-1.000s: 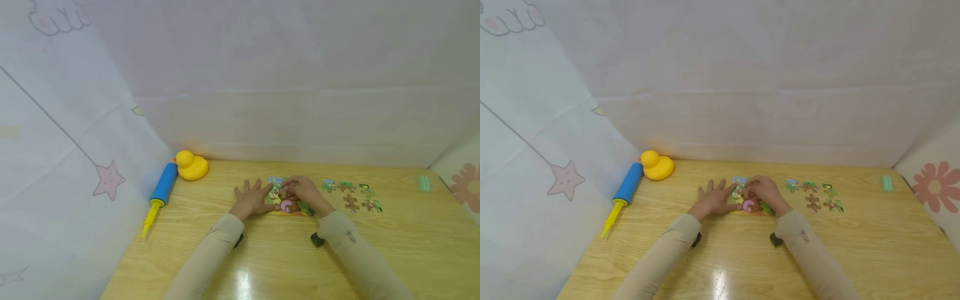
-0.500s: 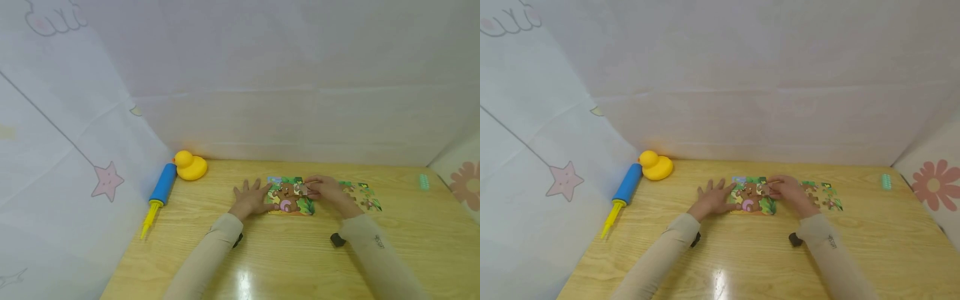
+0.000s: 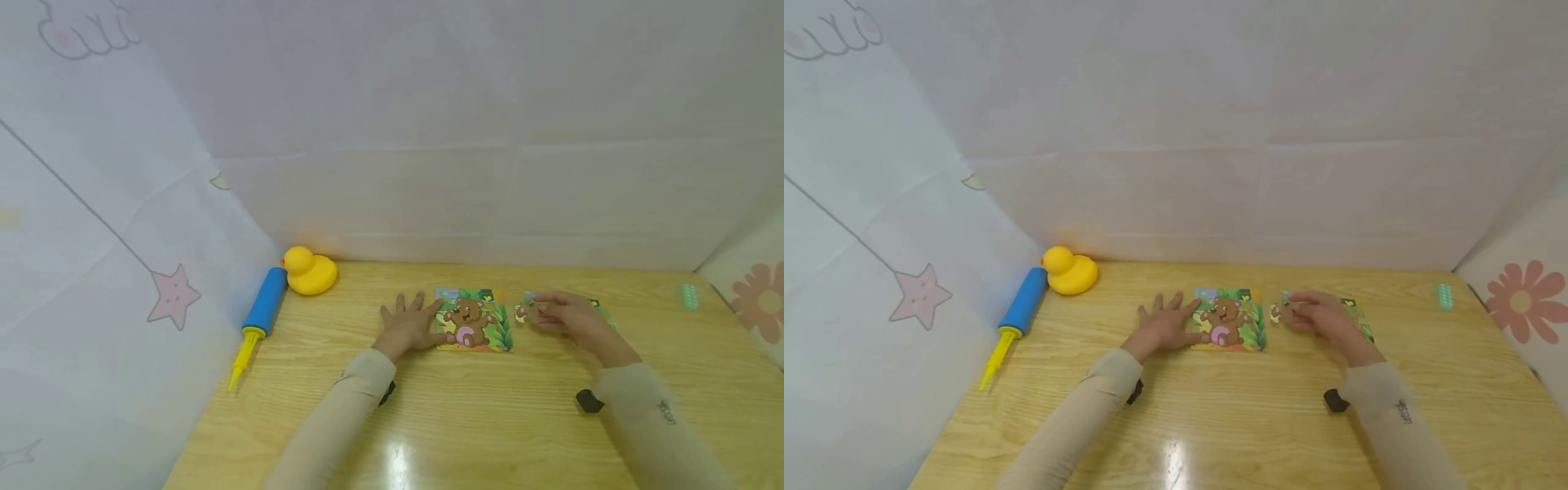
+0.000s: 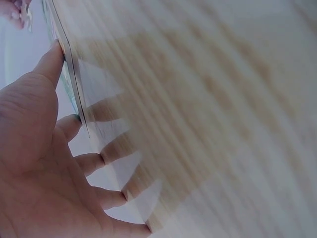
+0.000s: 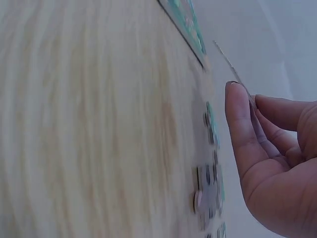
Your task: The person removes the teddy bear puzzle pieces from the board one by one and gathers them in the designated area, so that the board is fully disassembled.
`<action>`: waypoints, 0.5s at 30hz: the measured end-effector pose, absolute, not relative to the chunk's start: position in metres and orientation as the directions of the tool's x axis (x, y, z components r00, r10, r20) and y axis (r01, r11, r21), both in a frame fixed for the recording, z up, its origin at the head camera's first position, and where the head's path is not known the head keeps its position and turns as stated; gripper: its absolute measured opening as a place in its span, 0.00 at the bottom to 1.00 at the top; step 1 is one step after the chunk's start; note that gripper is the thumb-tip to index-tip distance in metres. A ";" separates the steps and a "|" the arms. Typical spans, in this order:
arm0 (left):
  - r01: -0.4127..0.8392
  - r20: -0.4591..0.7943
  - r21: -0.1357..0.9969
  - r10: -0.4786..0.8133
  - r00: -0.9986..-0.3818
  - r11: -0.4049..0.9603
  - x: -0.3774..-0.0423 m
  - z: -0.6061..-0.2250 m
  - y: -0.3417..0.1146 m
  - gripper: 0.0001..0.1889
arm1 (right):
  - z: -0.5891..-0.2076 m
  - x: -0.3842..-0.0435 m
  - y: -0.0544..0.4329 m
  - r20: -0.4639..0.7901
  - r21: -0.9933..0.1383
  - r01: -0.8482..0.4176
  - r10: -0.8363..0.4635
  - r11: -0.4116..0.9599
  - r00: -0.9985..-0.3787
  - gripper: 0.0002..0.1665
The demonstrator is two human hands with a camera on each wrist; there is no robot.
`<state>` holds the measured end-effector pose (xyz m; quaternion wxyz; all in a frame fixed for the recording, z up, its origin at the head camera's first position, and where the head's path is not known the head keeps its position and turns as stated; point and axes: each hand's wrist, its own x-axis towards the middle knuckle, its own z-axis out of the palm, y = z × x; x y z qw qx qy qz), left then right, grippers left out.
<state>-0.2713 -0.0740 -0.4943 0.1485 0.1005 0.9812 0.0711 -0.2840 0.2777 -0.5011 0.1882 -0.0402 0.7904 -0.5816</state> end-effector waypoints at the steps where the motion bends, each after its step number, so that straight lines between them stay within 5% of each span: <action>1: 0.177 -0.276 0.169 0.219 -0.936 0.970 -0.271 -0.494 -0.074 0.47 | -0.501 -0.283 0.281 -0.252 -0.935 0.154 -0.291 0.320 -0.923 0.30; 15: 0.187 -0.271 0.168 0.227 -0.935 0.968 -0.269 -0.489 -0.074 0.47 | -0.500 -0.273 0.300 -0.294 -0.905 0.173 -0.278 0.389 -0.915 0.30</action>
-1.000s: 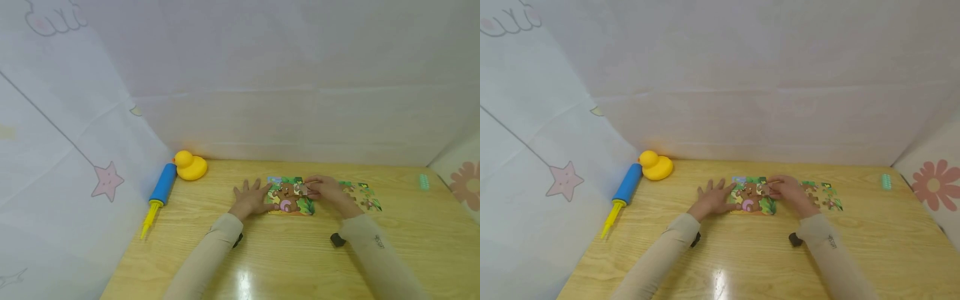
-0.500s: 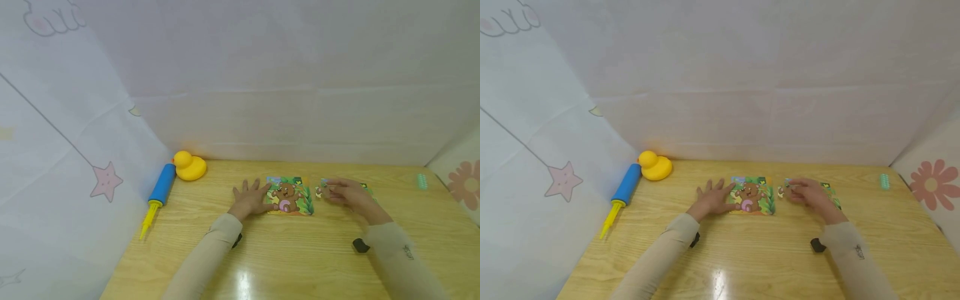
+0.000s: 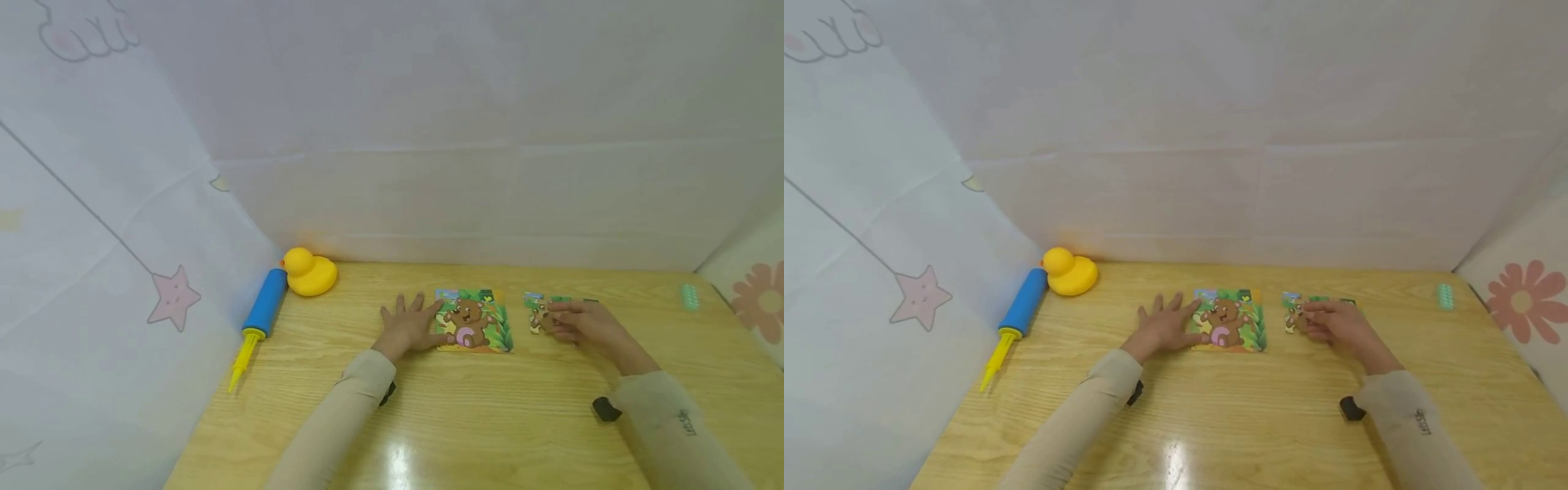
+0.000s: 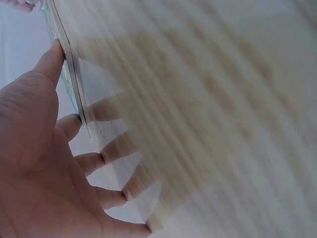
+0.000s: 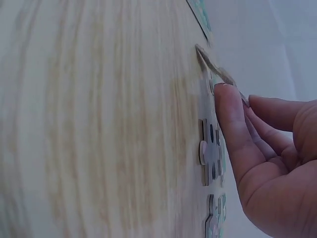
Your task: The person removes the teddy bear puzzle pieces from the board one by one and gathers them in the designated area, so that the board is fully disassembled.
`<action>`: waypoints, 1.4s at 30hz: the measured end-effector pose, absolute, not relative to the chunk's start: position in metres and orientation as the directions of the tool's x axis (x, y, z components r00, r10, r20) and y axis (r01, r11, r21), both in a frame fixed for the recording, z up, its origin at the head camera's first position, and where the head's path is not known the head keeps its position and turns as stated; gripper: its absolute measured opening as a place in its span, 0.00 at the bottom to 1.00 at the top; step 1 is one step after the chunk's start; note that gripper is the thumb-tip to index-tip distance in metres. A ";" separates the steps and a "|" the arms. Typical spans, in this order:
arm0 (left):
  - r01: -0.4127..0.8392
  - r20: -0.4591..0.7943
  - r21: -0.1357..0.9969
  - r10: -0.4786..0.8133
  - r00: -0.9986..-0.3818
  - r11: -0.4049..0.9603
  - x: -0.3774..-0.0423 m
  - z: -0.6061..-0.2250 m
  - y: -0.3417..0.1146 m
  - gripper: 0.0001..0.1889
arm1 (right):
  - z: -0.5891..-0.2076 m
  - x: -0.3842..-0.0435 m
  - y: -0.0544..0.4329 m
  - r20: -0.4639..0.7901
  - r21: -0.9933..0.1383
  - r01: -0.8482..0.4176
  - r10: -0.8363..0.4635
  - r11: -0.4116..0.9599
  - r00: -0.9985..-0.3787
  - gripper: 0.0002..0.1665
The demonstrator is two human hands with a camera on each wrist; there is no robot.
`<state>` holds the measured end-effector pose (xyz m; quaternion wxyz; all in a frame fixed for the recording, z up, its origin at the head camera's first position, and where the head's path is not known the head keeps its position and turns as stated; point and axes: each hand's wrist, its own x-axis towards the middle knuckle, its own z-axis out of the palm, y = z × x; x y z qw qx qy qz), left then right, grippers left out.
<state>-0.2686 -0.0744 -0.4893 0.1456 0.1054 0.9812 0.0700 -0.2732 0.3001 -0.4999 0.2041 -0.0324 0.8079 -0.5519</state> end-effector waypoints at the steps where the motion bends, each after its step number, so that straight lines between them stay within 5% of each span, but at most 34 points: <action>1: 0.185 -0.271 0.169 0.226 -0.936 0.968 -0.269 -0.490 -0.074 0.47 | -0.500 -0.273 0.300 -0.298 -0.900 0.174 -0.273 0.400 -0.914 0.30; 15: 0.185 -0.262 0.183 0.230 -0.937 0.965 -0.270 -0.487 -0.075 0.47 | -0.482 -0.273 0.297 -0.276 -0.832 0.097 -0.256 0.546 -0.927 0.29; 32: 0.324 -0.172 0.153 0.348 -0.922 0.934 -0.270 -0.482 -0.061 0.45 | -0.481 -0.278 0.264 -0.253 -0.880 0.067 -0.345 0.470 -0.904 0.32; 42: 0.379 -0.226 0.194 0.417 -0.880 0.905 -0.280 -0.483 -0.031 0.36 | -0.484 -0.284 0.226 -0.281 -0.882 0.073 -0.396 0.466 -0.875 0.29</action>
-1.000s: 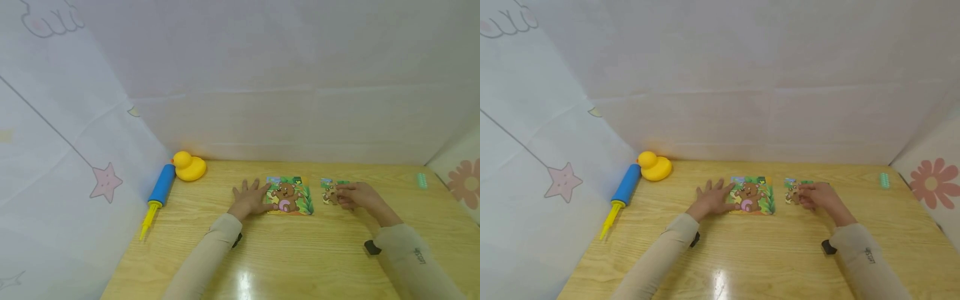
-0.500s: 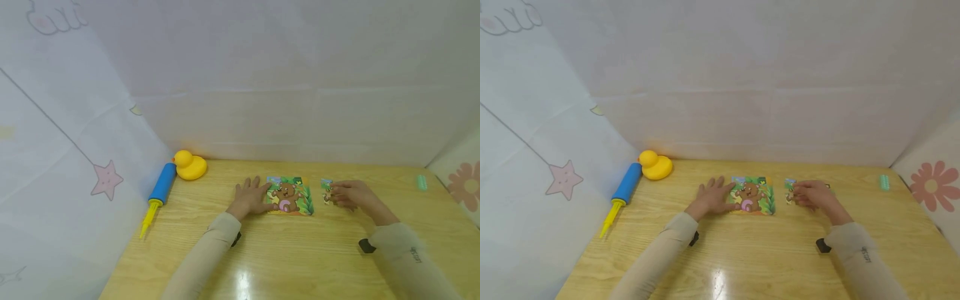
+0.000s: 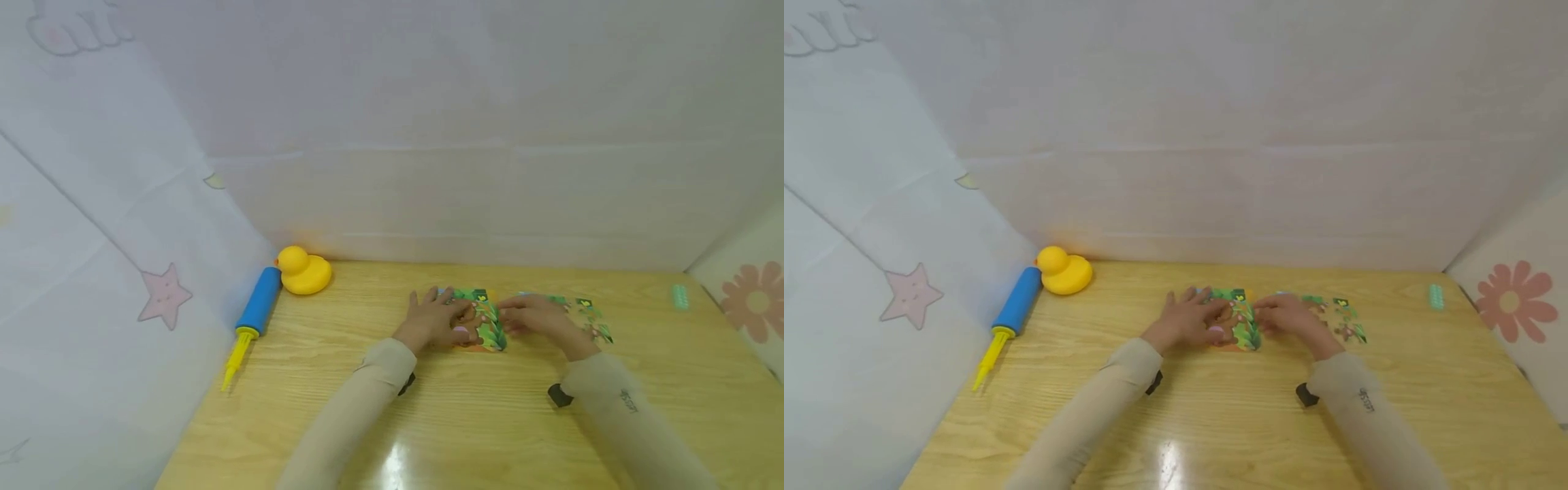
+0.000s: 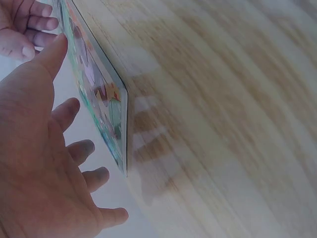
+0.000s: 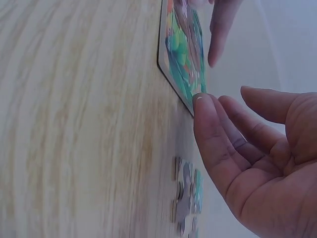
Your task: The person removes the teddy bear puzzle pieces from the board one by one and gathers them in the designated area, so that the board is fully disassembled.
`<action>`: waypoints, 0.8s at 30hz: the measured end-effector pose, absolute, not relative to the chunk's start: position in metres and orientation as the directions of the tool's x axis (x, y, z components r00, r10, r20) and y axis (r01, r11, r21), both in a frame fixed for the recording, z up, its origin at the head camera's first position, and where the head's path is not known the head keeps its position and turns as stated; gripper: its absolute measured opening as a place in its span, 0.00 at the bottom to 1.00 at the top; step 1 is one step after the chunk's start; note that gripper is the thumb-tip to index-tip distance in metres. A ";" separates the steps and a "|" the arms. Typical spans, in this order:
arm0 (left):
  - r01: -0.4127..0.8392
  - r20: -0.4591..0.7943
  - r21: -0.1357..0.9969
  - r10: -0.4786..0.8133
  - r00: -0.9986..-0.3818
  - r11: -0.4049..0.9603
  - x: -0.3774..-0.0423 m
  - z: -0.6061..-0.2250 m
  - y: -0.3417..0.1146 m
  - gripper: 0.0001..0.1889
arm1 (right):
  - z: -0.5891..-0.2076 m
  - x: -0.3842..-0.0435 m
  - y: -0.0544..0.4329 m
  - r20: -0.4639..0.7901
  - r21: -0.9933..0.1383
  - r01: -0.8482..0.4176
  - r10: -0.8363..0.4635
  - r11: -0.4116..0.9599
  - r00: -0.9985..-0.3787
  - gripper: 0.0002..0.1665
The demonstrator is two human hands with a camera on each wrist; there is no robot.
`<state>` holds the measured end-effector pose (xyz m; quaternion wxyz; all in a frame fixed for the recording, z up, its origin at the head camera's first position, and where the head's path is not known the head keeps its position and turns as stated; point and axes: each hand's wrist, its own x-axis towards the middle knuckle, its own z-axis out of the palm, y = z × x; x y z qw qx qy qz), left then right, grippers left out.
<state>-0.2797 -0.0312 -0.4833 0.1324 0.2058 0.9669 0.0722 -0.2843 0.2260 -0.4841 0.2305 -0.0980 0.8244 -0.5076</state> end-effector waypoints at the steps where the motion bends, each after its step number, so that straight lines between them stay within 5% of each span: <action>1: 0.377 -0.233 0.185 0.413 -0.880 0.908 -0.281 -0.484 -0.030 0.37 | -0.484 -0.285 0.223 -0.286 -0.880 0.077 -0.392 0.469 -0.874 0.29; 24: 0.315 -0.312 0.135 0.342 -0.886 0.939 -0.283 -0.494 -0.029 0.40 | -0.488 -0.282 0.200 -0.291 -0.779 -0.002 -0.365 0.627 -0.884 0.22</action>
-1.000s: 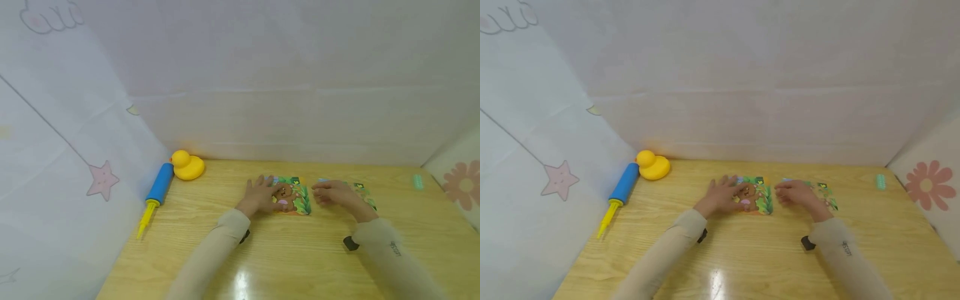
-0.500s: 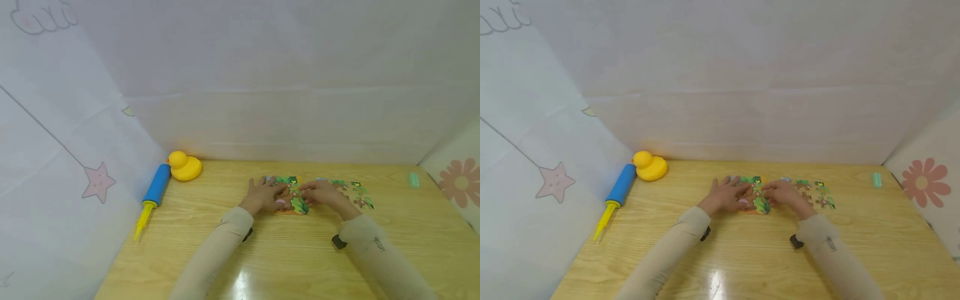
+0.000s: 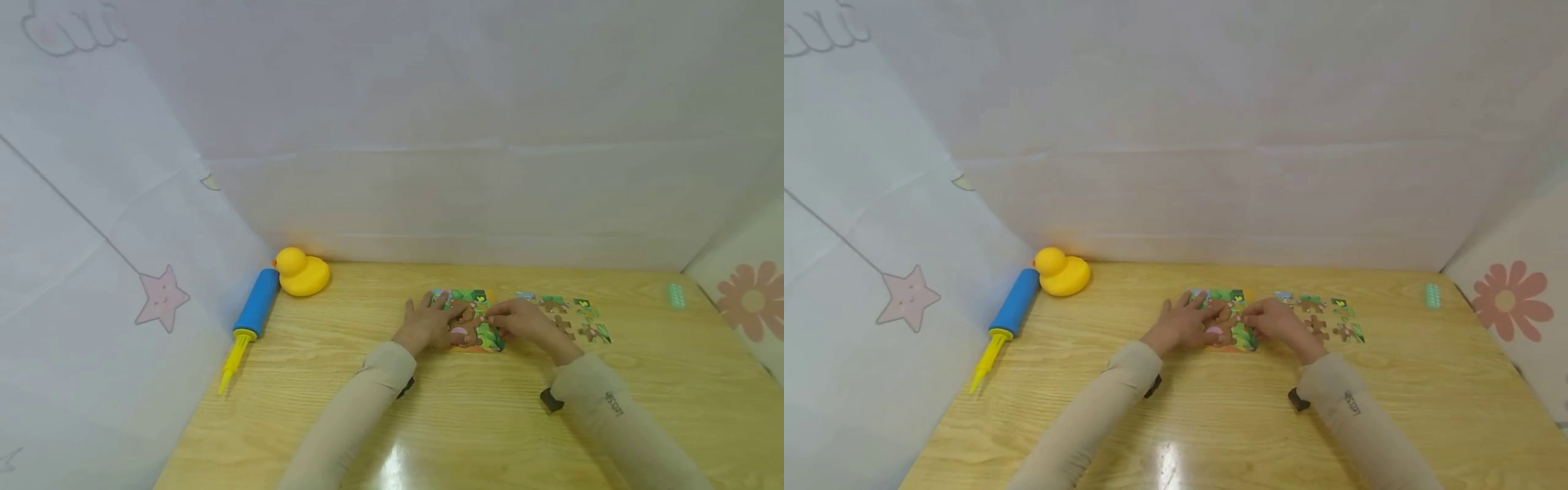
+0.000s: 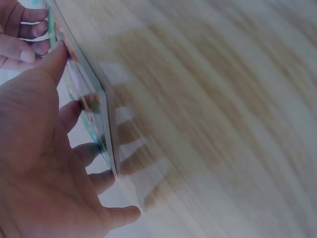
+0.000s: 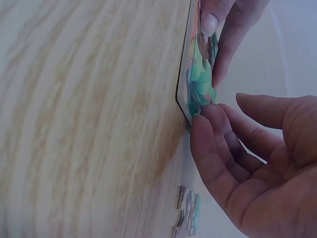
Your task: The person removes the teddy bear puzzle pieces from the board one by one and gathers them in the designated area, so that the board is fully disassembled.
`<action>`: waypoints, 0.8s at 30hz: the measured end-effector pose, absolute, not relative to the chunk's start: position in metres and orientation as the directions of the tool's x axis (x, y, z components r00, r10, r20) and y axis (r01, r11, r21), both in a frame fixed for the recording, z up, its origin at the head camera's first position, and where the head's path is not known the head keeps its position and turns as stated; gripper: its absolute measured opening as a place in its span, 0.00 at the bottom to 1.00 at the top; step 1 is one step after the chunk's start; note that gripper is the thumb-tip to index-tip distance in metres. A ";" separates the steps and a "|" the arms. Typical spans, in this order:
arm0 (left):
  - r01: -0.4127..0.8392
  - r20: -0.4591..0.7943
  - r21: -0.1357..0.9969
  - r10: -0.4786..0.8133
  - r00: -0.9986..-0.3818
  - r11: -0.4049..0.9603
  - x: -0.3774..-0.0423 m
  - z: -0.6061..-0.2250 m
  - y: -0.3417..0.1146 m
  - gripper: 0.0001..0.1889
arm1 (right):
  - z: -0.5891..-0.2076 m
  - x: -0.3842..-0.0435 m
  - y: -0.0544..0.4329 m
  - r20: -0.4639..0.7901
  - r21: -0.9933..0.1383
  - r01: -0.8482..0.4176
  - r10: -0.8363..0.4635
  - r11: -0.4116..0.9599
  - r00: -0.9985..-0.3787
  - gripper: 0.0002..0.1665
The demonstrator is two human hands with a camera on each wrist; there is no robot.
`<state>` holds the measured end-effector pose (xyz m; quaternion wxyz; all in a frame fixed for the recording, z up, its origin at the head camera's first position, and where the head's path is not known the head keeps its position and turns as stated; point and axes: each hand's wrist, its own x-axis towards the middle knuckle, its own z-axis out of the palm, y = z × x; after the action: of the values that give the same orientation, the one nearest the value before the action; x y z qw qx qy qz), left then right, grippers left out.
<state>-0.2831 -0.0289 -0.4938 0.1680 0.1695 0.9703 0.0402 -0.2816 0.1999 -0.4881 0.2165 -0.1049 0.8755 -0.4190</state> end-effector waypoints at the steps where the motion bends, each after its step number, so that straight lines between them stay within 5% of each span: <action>1: 0.312 -0.317 0.141 0.342 -0.885 0.939 -0.283 -0.494 -0.028 0.40 | -0.489 -0.281 0.200 -0.289 -0.776 -0.006 -0.364 0.631 -0.886 0.22; 14: 0.310 -0.326 0.129 0.335 -0.884 0.942 -0.281 -0.494 -0.029 0.42 | -0.499 -0.280 0.200 -0.183 -0.713 -0.111 -0.336 0.693 -0.924 0.15; 24: 0.304 -0.315 0.137 0.332 -0.889 0.943 -0.279 -0.492 -0.028 0.40 | -0.499 -0.275 0.201 -0.189 -0.843 -0.034 -0.354 0.537 -0.916 0.15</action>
<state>-0.2795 -0.0284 -0.4921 0.1693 0.1639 0.9710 0.0417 -0.2753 0.2014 -0.4993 0.1710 -0.1127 0.8597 -0.4680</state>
